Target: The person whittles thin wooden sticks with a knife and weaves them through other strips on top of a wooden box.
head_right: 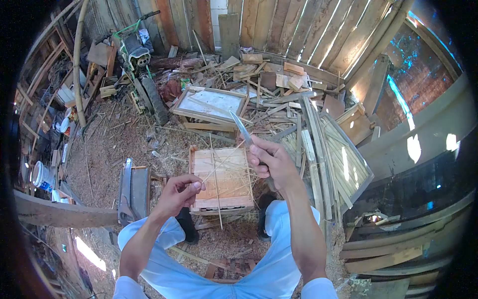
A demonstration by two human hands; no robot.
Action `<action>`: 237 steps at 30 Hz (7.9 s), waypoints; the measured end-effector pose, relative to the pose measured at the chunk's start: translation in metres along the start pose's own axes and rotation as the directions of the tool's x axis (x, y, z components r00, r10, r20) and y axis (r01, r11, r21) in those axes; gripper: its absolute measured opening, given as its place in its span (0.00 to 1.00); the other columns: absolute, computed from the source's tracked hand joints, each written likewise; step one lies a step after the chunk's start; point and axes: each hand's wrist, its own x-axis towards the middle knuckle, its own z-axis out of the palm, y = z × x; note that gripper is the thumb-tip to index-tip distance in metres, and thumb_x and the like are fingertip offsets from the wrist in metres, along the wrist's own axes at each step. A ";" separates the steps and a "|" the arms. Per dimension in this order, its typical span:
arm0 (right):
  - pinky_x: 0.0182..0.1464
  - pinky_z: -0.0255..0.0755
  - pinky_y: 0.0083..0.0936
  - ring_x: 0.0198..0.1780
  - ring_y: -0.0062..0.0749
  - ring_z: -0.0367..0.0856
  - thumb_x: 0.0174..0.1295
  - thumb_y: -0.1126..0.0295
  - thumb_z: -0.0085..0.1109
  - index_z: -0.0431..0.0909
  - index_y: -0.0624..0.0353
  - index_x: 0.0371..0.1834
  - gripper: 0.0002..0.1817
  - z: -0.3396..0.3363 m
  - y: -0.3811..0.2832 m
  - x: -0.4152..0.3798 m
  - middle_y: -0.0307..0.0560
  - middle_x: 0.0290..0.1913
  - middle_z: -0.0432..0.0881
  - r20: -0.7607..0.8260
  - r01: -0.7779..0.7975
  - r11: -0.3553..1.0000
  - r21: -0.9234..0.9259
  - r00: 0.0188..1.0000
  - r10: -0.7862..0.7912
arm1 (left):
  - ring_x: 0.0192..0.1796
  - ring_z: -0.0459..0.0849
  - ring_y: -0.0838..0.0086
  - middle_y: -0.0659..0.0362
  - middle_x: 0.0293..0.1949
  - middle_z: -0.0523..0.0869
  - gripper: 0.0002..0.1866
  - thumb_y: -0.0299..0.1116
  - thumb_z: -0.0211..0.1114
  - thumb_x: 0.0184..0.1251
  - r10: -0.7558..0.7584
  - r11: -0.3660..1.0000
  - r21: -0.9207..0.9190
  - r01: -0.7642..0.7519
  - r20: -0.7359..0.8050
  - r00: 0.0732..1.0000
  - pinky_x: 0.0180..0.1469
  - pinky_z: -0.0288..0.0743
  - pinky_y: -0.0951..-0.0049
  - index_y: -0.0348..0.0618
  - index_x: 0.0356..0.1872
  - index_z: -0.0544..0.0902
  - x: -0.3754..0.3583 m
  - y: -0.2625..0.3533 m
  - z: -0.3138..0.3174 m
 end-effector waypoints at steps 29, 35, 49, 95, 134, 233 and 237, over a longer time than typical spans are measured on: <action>0.19 0.51 0.12 0.19 0.12 0.59 0.70 0.70 0.49 0.71 0.61 0.62 0.18 0.043 0.048 0.003 0.37 0.26 0.74 0.072 -0.108 0.985 -0.135 0.990 0.118 | 0.26 0.70 0.88 0.67 0.25 0.77 0.11 0.35 0.56 0.72 0.041 0.999 0.014 -0.041 -0.062 0.997 0.26 0.62 0.85 0.39 0.43 0.80 0.019 0.001 0.007; 0.18 0.50 0.10 0.18 0.10 0.58 0.70 0.68 0.50 0.71 0.59 0.63 0.19 0.030 0.030 0.003 0.36 0.26 0.75 -0.057 -0.096 0.992 -0.077 0.994 0.091 | 0.29 0.74 0.86 0.66 0.25 0.79 0.10 0.32 0.57 0.71 0.110 0.975 0.203 -0.087 -0.107 0.988 0.29 0.67 0.83 0.35 0.42 0.80 0.010 0.008 0.009; 0.18 0.51 0.08 0.19 0.08 0.59 0.67 0.67 0.55 0.75 0.61 0.57 0.17 0.038 0.044 0.006 0.37 0.29 0.76 0.009 -0.119 0.992 -0.048 0.993 0.120 | 0.26 0.68 0.87 0.67 0.23 0.76 0.10 0.33 0.58 0.71 0.119 0.976 0.198 -0.091 -0.137 0.983 0.27 0.62 0.82 0.35 0.37 0.80 0.014 0.008 0.012; 0.19 0.53 0.08 0.19 0.10 0.60 0.68 0.68 0.53 0.74 0.63 0.57 0.17 0.023 0.026 -0.001 0.35 0.29 0.75 -0.007 -0.186 0.982 -0.015 0.982 0.186 | 0.23 0.62 0.89 0.71 0.22 0.71 0.12 0.38 0.59 0.71 0.113 0.966 0.240 -0.096 -0.058 0.992 0.23 0.54 0.84 0.40 0.35 0.79 0.010 0.011 0.007; 0.17 0.52 0.08 0.20 0.10 0.59 0.69 0.69 0.51 0.69 0.61 0.62 0.19 -0.066 -0.013 -0.011 0.35 0.30 0.74 -0.390 0.287 0.956 0.064 0.889 -0.241 | 0.22 0.60 0.89 0.71 0.21 0.68 0.12 0.40 0.57 0.72 -0.008 0.994 0.112 0.004 0.034 0.999 0.22 0.54 0.84 0.40 0.36 0.79 0.001 0.001 -0.026; 0.34 0.71 0.23 0.27 0.24 0.79 0.52 0.74 0.67 0.85 0.63 0.34 0.07 0.025 0.071 0.017 0.47 0.25 0.84 -0.118 0.040 0.488 -0.872 0.950 -0.289 | 0.37 0.82 0.77 0.58 0.36 0.83 0.07 0.29 0.61 0.67 0.422 0.835 -0.130 -0.535 -0.473 0.774 0.43 0.83 0.71 0.39 0.42 0.78 0.072 0.023 -0.071; 0.32 0.70 0.24 0.25 0.26 0.78 0.51 0.74 0.67 0.84 0.63 0.32 0.07 0.020 0.065 0.012 0.47 0.24 0.83 -0.136 0.019 0.441 -0.897 0.938 -0.318 | 0.37 0.83 0.76 0.58 0.35 0.82 0.07 0.30 0.59 0.69 0.486 0.795 -0.092 -0.600 -0.495 0.720 0.41 0.83 0.73 0.36 0.41 0.77 0.052 0.037 -0.083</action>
